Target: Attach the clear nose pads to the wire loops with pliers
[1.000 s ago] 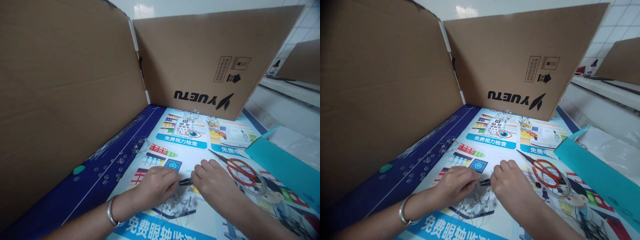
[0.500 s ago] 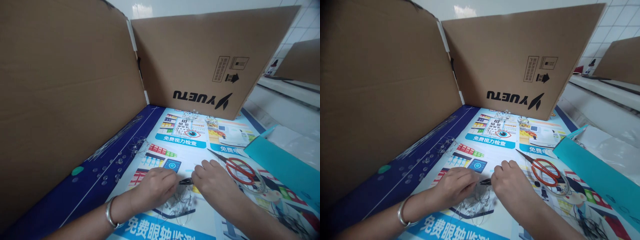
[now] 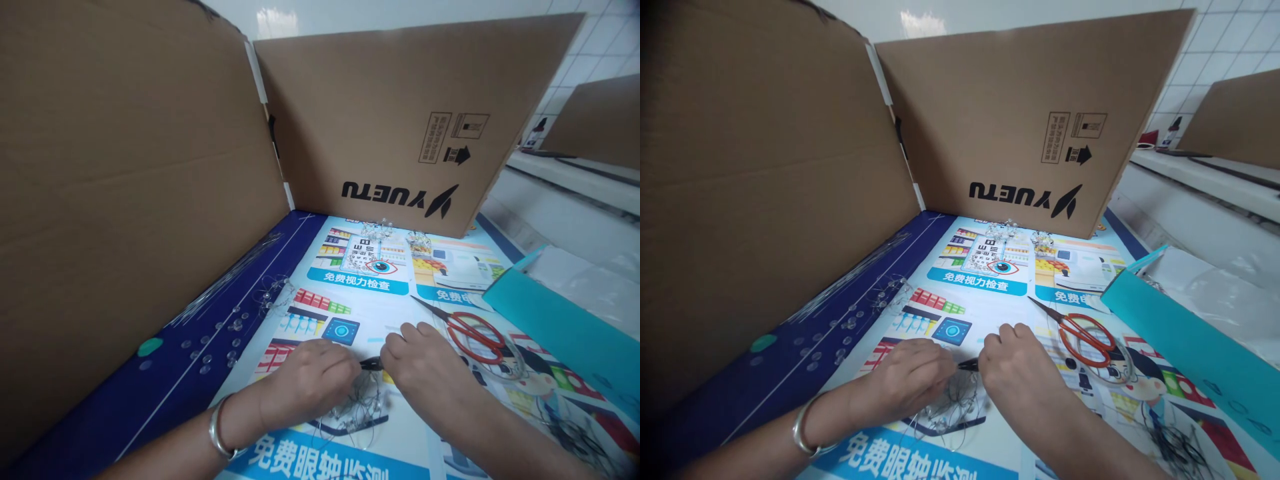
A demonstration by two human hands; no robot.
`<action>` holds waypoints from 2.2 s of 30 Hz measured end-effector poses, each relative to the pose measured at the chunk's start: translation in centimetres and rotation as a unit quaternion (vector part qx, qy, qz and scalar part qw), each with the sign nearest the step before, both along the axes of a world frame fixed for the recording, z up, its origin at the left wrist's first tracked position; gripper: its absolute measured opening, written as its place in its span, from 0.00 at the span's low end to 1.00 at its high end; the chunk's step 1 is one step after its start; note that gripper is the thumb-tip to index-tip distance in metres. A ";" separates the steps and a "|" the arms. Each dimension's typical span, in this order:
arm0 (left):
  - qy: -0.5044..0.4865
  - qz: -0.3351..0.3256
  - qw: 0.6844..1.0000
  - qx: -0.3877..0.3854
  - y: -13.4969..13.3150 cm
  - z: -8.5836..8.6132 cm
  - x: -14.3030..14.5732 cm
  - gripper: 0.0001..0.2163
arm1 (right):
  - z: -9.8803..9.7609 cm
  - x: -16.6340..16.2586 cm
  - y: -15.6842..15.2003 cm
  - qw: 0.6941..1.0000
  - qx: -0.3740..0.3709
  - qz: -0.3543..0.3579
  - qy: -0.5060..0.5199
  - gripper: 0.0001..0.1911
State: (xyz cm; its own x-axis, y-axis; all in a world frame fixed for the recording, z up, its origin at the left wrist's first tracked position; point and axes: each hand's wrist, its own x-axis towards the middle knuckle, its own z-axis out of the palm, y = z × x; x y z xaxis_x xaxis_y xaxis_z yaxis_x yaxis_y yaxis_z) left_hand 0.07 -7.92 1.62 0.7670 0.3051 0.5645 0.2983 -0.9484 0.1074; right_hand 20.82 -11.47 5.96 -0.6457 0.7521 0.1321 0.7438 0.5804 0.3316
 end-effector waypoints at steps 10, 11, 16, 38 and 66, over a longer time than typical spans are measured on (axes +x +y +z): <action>0.109 -0.062 0.989 0.083 -0.6 0.9 -0.6 0.08 | 0.2 -0.1 -0.6 1.000 -0.003 -0.008 0.022 0.08; 0.111 -0.063 0.989 0.080 -0.7 1.0 -0.6 0.08 | 0.2 -0.1 -0.6 1.000 -0.001 -0.007 0.023 0.08; 0.098 -0.058 0.989 0.095 -0.5 1.2 -0.6 0.08 | -0.2 0.0 -0.3 1.000 0.008 0.000 0.025 0.08; 0.122 -0.094 0.977 0.146 -0.8 1.7 -0.4 0.07 | 0.2 -0.1 -0.6 1.000 0.016 0.023 -0.004 0.06; 0.147 -0.095 0.974 0.142 -0.7 2.1 -0.6 0.06 | -0.5 0.5 0.1 0.999 -0.007 0.014 0.028 0.06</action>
